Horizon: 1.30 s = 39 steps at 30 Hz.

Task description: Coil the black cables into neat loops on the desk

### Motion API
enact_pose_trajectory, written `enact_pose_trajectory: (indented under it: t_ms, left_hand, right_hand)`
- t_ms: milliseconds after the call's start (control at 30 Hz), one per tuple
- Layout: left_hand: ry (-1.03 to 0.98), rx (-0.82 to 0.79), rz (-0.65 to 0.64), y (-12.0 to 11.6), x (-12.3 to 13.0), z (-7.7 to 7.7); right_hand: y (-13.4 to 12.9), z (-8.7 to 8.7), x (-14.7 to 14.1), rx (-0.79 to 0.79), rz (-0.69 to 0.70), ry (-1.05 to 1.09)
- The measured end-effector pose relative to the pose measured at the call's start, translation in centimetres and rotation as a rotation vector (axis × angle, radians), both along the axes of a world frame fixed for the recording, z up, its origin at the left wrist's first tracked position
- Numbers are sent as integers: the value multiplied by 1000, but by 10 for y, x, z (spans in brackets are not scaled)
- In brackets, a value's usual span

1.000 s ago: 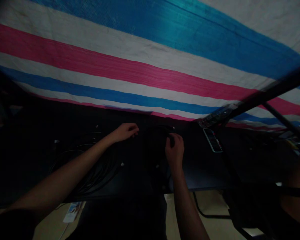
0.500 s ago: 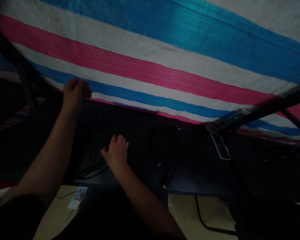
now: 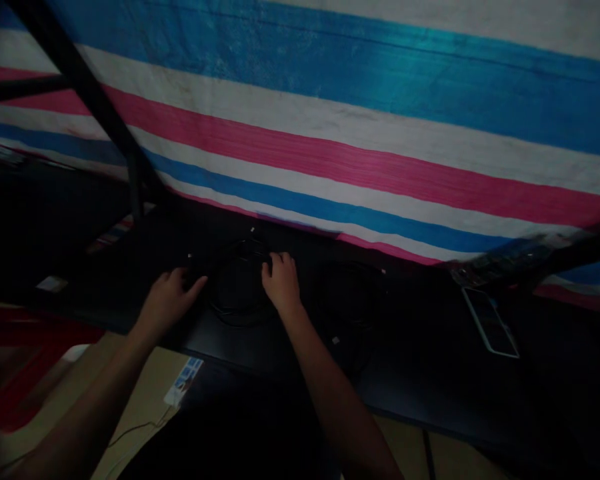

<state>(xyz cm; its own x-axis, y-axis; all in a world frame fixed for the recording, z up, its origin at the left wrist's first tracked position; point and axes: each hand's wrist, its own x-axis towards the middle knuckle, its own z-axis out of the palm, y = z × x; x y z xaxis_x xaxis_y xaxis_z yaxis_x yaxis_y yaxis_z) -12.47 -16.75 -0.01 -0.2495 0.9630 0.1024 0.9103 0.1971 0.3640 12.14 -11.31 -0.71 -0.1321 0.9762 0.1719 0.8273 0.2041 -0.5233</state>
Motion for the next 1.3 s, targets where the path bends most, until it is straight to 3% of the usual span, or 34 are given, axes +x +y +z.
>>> enact_pose_trajectory:
  t_ms: [100,233,500,633,700,833,933,1000,1067,1200,1300]
  left_hand:
    - [-44,-63,-67,-4,20,-7]
    - [-86,-30,-103,13,33,-2]
    - [-43,106,-21,27,36,10]
    - [-292,260,-116,41,43,36]
    - [-456,237,-214,51,49,57]
    - [-843,-42,-449,78,62,100]
    - [-1037,-260,-604,104,77,116]
    - [-1077,-355,-653,123,91,114]
    - [-1092,-424,-659,139,105,102]
    - [-1116,-593,-691,159,124,61]
    - [-1162,-730,-709,165,127,29]
  right_hand:
    - [-6,-1,-9,-40,159,-79]
    - [-13,-3,-21,8,141,-190]
    - [-13,2,-11,-15,163,134]
    - [-8,15,11,26,220,375]
    - [-2,26,30,87,211,463]
    - [13,49,74,199,107,550]
    - [23,60,95,97,143,665]
    - [27,61,99,-65,245,805]
    - [31,57,98,-191,297,913]
    - [37,36,96,-247,181,839]
    - [41,17,97,-280,181,706]
